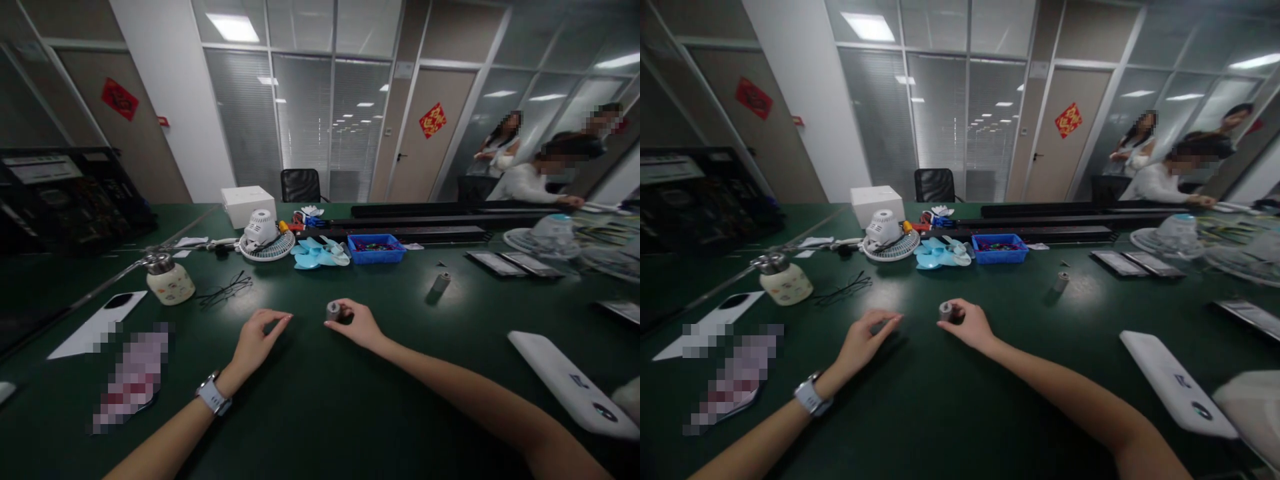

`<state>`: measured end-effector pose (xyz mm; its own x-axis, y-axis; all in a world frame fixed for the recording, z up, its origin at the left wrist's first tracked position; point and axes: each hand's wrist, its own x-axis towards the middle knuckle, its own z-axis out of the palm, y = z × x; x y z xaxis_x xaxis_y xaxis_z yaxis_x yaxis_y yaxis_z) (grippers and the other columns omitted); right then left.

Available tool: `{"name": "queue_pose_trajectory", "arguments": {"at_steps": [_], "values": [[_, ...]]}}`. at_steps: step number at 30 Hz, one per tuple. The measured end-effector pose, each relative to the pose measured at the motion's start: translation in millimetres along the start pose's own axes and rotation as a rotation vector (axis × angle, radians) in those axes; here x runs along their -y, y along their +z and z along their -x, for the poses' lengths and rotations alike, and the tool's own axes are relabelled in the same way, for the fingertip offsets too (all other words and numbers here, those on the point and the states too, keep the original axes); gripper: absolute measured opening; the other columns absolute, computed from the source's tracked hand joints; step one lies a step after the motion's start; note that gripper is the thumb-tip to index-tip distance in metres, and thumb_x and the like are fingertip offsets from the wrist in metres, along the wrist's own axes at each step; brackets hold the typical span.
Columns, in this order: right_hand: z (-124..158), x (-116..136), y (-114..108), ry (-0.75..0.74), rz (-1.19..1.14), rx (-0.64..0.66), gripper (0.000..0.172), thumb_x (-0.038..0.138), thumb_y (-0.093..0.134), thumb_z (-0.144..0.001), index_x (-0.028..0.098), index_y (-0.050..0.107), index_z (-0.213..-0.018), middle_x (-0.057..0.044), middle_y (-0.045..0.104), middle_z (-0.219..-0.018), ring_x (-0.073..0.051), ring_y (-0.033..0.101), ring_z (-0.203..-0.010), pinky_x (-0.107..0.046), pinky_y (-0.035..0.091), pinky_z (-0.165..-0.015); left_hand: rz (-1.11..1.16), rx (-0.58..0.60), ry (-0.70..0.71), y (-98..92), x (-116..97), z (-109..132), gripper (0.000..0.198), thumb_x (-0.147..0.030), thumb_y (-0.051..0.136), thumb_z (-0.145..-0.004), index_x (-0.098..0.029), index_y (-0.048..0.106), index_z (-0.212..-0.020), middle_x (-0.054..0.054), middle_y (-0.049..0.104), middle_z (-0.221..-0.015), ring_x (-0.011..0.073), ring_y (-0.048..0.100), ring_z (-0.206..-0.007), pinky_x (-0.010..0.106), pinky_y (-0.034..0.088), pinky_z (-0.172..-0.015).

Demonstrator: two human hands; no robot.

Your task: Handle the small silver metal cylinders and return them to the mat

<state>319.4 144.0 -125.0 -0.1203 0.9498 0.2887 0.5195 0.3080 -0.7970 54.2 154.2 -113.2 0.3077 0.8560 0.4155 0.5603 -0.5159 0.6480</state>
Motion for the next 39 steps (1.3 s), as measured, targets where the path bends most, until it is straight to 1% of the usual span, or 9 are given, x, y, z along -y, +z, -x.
{"name": "queue_pose_trajectory", "arguments": {"at_steps": [3,6,11,19,24,29,31,34,39], "values": [[-4.8,21.0,37.2,-0.087,-0.084,0.077,0.041,0.040,0.074,-0.068,0.022,0.062,-0.103,-0.002,0.070,-0.093,-0.015,0.064,-0.080,-0.029,0.051,-0.073,-0.005,-0.039,0.096,-1.9,-9.3,3.4,0.024,-0.039,0.058,-0.086,-0.027,0.071,-0.102,0.004,0.071,-0.102,0.0212,0.058,-0.103,0.038,0.048,-0.090],[-6.5,30.2,55.2,-0.124,-0.112,0.122,0.038,0.038,0.075,-0.067,0.022,0.062,-0.099,0.000,0.069,-0.087,-0.015,0.064,-0.078,-0.028,0.050,-0.071,-0.006,-0.054,0.103,-1.4,-14.2,3.8,0.026,-0.037,0.061,-0.084,-0.028,0.070,-0.107,0.005,0.069,-0.107,0.0219,0.056,-0.110,0.039,0.048,-0.092],[-6.0,33.9,60.0,-0.136,-0.113,0.136,0.036,0.039,0.075,-0.067,0.022,0.061,-0.095,0.000,0.068,-0.087,-0.016,0.064,-0.079,-0.028,0.049,-0.071,0.009,-0.061,0.056,-0.1,-16.4,-0.9,0.023,-0.037,0.064,-0.082,-0.027,0.072,-0.102,0.005,0.069,-0.106,0.0212,0.060,-0.105,0.037,0.051,-0.088],[-6.1,34.6,60.5,-0.134,-0.099,0.130,0.037,0.038,0.075,-0.066,0.022,0.060,-0.096,0.000,0.068,-0.088,-0.015,0.064,-0.077,-0.028,0.049,-0.070,-0.084,-0.095,0.185,-0.9,-24.6,-4.5,0.012,-0.028,0.066,-0.081,-0.022,0.069,-0.090,0.005,0.072,-0.097,0.0215,0.065,-0.095,0.041,0.050,-0.087],[-5.5,34.8,59.0,-0.130,-0.093,0.132,0.039,0.039,0.076,-0.065,0.022,0.061,-0.097,-0.001,0.069,-0.090,-0.016,0.064,-0.079,-0.028,0.049,-0.070,0.115,-0.189,0.061,0.7,-34.6,-2.0,0.016,-0.029,0.066,-0.080,-0.020,0.054,-0.081,0.006,0.072,-0.093,0.0198,0.070,-0.088,0.034,0.056,-0.076],[-4.5,37.3,58.5,-0.105,-0.051,0.136,0.041,0.041,0.075,-0.066,0.022,0.061,-0.098,-0.002,0.069,-0.090,-0.016,0.064,-0.080,-0.029,0.049,-0.072,0.153,-0.302,-0.002,-6.5,-17.5,-9.5,0.028,-0.030,0.070,-0.077,-0.022,0.045,-0.088,0.004,0.074,-0.085,0.0214,0.070,-0.093,0.040,0.052,-0.087],[-3.7,38.0,57.2,-0.107,-0.044,0.136,0.040,0.042,0.075,-0.067,0.022,0.061,-0.099,-0.001,0.068,-0.090,-0.016,0.064,-0.080,-0.029,0.049,-0.073,0.074,-0.233,-0.038,-6.5,-2.2,-10.5,0.028,-0.030,0.069,-0.076,-0.022,0.046,-0.089,0.004,0.075,-0.082,0.0233,0.069,-0.096,0.043,0.049,-0.091],[-2.3,36.5,48.2,-0.096,-0.012,0.123,0.039,0.042,0.075,-0.067,0.022,0.061,-0.098,-0.001,0.068,-0.090,-0.017,0.063,-0.081,-0.031,0.049,-0.073,0.075,-0.083,-0.143,-2.1,16.8,-8.9,0.027,-0.030,0.068,-0.076,-0.021,0.046,-0.090,0.005,0.074,-0.086,0.0229,0.071,-0.089,0.040,0.051,-0.084],[2.7,13.5,-1.0,-0.056,0.014,0.091,0.036,0.041,0.071,-0.071,0.022,0.061,-0.099,-0.002,0.068,-0.096,-0.017,0.064,-0.088,-0.034,0.050,-0.079,0.149,0.007,-0.222,1.3,23.4,-6.8,0.029,-0.033,0.066,-0.077,-0.021,0.047,-0.094,0.005,0.073,-0.089,0.0222,0.071,-0.091,0.038,0.052,-0.084]]}}
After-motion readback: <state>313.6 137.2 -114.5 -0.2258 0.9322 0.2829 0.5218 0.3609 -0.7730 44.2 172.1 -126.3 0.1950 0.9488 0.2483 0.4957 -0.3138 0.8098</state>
